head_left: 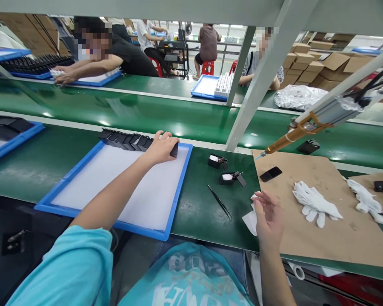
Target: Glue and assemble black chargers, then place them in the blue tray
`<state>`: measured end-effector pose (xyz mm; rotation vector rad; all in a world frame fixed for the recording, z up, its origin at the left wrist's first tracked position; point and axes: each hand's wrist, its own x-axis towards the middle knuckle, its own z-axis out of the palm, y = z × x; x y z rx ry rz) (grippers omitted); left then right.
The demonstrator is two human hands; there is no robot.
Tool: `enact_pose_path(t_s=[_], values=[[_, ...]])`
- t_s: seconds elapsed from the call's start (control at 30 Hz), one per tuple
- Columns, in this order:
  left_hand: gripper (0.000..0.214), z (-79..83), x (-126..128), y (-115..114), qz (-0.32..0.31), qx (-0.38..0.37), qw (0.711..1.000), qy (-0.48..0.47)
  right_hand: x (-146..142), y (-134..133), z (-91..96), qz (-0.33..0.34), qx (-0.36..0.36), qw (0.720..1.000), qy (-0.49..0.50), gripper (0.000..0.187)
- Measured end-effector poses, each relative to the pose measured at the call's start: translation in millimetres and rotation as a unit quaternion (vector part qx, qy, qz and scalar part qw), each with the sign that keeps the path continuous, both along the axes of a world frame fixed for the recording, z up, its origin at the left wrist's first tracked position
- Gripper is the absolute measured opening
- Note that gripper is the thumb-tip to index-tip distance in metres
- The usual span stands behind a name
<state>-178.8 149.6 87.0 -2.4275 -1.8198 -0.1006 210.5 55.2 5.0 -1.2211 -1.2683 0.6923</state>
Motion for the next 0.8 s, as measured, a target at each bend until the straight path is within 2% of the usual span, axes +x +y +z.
enact_pose_path(t_s=[0.1,0.23,0.37,0.47,0.57,0.67,0.73,0.8], values=[[0.056,-3.3,-11.2,13.9,0.012,-0.057,0.998,0.019,10.9,-3.7,-2.7,-0.015,-0.011,1.0,0.012,0.039],[0.062,-7.0,-19.5,11.7,0.044,-0.073,0.996,0.018,21.0,-13.3,-10.9,-0.027,-0.049,0.998,0.028,0.042],[0.063,1.9,-23.7,15.7,0.054,-0.121,0.991,0.026,26.3,-17.3,-13.0,-0.046,-0.056,0.997,0.03,0.043],[0.062,12.8,-24.3,26.5,0.057,-0.169,0.983,0.038,28.1,-10.0,-6.3,-0.043,-0.037,0.998,0.039,0.042],[0.07,19.5,-23.9,34.7,0.06,-0.221,0.972,0.045,31.3,12.4,8.8,-0.03,-0.008,0.998,0.054,0.043],[0.085,22.2,-21.7,32.9,0.069,-0.243,0.966,0.057,39.3,51.8,27.6,-0.02,0.028,0.997,0.064,0.054],[0.09,24.5,-15.1,26.6,0.069,-0.21,0.974,0.058,47.8,85.8,38.1,-0.017,0.034,0.997,0.062,0.065],[0.086,26.7,-0.2,19.4,0.031,-0.147,0.988,0.024,57.6,123.3,45.6,0.0,0.029,0.998,0.054,0.077]])
